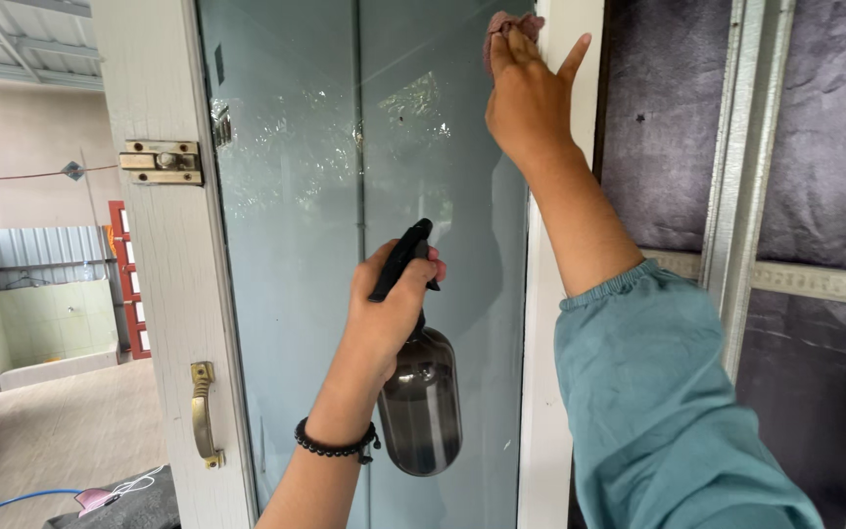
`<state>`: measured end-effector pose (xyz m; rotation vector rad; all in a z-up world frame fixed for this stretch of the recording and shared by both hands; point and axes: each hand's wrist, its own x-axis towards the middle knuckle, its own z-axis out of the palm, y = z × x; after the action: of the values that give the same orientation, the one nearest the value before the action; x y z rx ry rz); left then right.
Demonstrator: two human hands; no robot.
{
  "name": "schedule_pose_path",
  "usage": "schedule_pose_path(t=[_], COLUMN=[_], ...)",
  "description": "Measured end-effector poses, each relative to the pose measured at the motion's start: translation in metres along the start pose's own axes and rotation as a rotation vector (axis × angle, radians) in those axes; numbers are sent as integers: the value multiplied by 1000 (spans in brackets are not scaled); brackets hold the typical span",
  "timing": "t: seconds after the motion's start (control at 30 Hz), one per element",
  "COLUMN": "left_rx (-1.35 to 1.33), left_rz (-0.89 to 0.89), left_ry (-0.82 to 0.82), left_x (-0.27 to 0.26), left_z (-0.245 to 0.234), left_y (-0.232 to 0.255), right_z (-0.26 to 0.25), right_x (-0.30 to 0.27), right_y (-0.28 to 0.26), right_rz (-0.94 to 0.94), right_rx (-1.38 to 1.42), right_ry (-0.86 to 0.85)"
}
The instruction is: The person sprays liquid from a bottle onto the glass surface of a door and wipes it with a cloth.
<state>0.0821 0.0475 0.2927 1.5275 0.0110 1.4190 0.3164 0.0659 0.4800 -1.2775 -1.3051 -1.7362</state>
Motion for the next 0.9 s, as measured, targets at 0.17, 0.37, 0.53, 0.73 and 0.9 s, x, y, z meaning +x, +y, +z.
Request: schedule_pose_path(t=[0.17,0.37,0.53,0.73,0.9], left_rx=[-4,-30,-50,-57,-49], left_rz=[-39,30,7,-32,-50], left_ry=[4,-43,-46,-58,-77], left_x=[-3,-10,-6,-10,-10], left_z=[0,-5,4,13,21], left_y=[-4,-13,-16,-24,-23], right_z=[1,-2,-3,-11,-16], right_x=[-54,-101,-19,-55,-69], right_y=[-25,-53,-3,-17,-27], right_rz=[18,30,-43,-70,-83], right_rx=[-177,-211,-74,-136,15], right_ry=[83,87,95,-44,72])
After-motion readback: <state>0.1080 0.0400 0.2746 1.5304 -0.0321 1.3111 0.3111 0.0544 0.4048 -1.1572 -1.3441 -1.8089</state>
